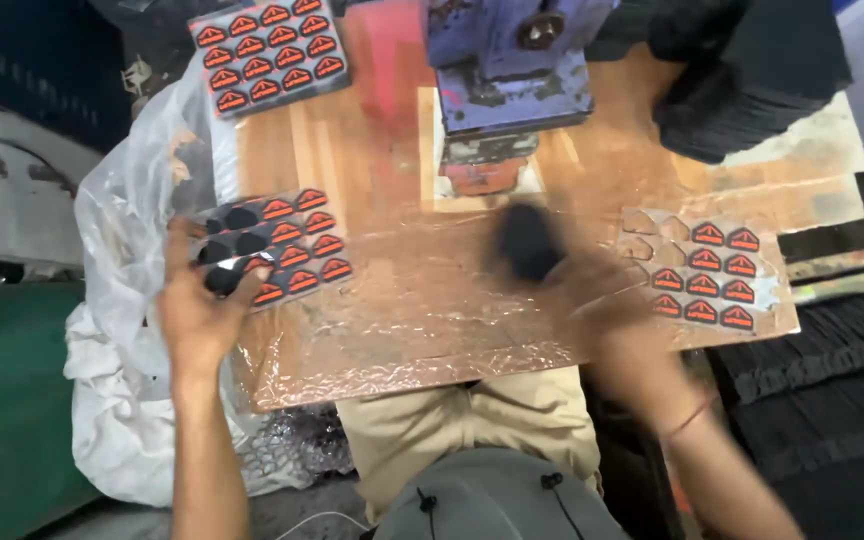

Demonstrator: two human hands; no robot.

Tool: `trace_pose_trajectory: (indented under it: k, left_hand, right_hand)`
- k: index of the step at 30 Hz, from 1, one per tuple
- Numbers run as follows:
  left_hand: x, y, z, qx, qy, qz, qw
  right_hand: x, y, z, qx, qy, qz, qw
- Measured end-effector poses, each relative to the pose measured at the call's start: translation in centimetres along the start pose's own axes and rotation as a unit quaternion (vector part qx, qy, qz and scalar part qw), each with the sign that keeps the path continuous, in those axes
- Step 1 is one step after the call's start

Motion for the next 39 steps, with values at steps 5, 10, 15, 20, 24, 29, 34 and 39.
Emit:
trace_pose_trajectory:
  k: [5, 10, 15, 20, 24, 29, 34, 39]
  left_hand:
    - [1.9, -4.8, -1.6, 0.217, -0.168, 0.279, 0.92]
    - [15.2, -12.0, 0.2, 0.397, -0.022, 0.233, 0.887]
    - [21.9, -13.0, 0.7, 0.444, 0.025, 0.337, 0.83]
    - [21.2, -13.8, 0.0, 0.447, 0.03, 0.332, 0.83]
    - [20.6, -14.2, -0.7, 0.463, 0.036, 0.303, 0.832]
    - [20.5, -14.3, -0.7, 0.436, 0.053, 0.298, 0.848]
    - [20.4, -13.9, -0.2, 0.45, 0.032, 0.282, 0.847]
    - [20.6, -13.9, 0.0, 0.452, 0.049, 0.278, 0.846]
  right_hand:
    - [-3.8, 7.2, 3.0, -0.11, 0.002, 0.059, 0.992]
    - [-4.4, 3.8, 10.4, -0.097, 0.015, 0.039, 0.994]
    - [-4.5, 2.6, 11.8, -0.134, -0.037, 0.038, 0.99]
    - [-4.5, 0.5, 13.3, -0.158, -0.029, 0.098, 0.982]
    - [-5.1, 0.8, 13.1, -0.154, -0.03, 0.139, 0.978]
    - [-5.1, 1.4, 11.8, -0.141, -0.027, 0.117, 0.983]
    - [-7.1, -4.2, 2.1, -0.004, -0.101, 0.133, 0.986]
    - [1.2, -24.3, -15.3, 0.368, -0.047, 0.465, 0.804]
Point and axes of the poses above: each hand's wrist, its own z-axis towards the middle knuckle, its own x-axis out of the palm, y = z × x, the point moved 9 cm from there along z, towards the middle knuckle, and after that the axes turned 15 degrees about y, right-handed, at the moved point
